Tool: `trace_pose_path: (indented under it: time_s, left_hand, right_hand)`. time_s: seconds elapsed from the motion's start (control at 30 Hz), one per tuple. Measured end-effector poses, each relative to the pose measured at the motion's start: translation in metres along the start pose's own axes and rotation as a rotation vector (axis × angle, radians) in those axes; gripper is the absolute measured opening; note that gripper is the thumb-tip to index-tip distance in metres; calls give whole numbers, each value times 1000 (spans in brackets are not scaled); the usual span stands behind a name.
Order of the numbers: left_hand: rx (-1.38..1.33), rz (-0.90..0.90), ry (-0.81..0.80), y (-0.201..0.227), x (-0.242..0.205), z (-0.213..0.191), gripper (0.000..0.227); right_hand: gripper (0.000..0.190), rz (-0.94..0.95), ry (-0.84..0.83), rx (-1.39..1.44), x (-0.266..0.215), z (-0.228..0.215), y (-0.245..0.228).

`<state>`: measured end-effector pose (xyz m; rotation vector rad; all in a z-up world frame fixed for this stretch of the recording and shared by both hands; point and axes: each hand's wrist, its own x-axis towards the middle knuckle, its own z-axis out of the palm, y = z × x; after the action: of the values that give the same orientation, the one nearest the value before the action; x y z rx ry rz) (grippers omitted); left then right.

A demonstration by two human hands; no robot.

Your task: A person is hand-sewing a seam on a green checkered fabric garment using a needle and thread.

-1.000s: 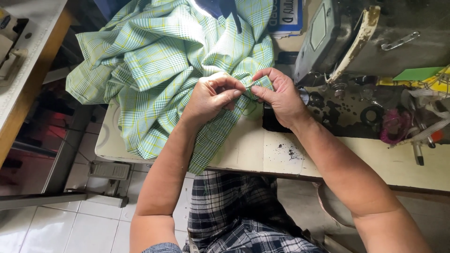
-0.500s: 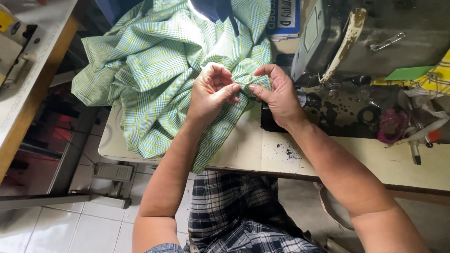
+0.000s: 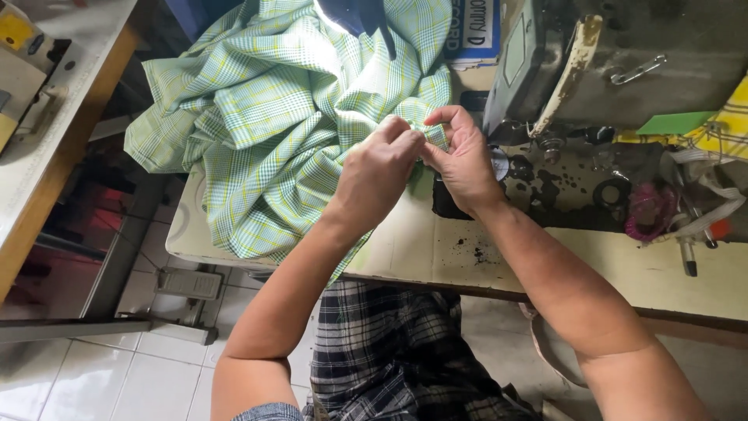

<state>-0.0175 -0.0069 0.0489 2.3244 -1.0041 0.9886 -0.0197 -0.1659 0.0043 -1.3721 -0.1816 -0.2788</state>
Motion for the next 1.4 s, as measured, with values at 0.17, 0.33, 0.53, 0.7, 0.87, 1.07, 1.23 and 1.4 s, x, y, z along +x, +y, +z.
trace_pose_path:
  time_s: [0.17, 0.33, 0.53, 0.7, 0.87, 1.07, 1.23, 1.4]
  left_hand:
    - [-27, 181, 157, 9, -7, 39, 13]
    - [-298, 335, 154, 99, -18, 11, 21]
    - [-441, 422, 107, 131, -31, -16, 20]
    - [-424, 503, -43, 135, -30, -39, 11]
    - [-544, 498, -126, 127, -34, -45, 8]
    - [-657, 75, -53, 47, -38, 13, 23]
    - [-418, -66, 59, -36, -29, 27, 12]
    - [-439, -163, 60, -40, -25, 25, 10]
  right_hand:
    - [34, -42, -7, 80, -3, -7, 31]
    - [33, -61, 63, -47, 5, -12, 26]
    - [28, -69, 58, -52, 2, -8, 15]
    - [25, -102, 2, -112, -3, -2, -2]
    - [27, -129, -6, -189, -3, -3, -3]
    - [31, 38, 22, -17, 6, -15, 16]
    - [26, 28, 58, 55, 8, -14, 21]
    - [23, 56, 73, 48, 4, -8, 9]
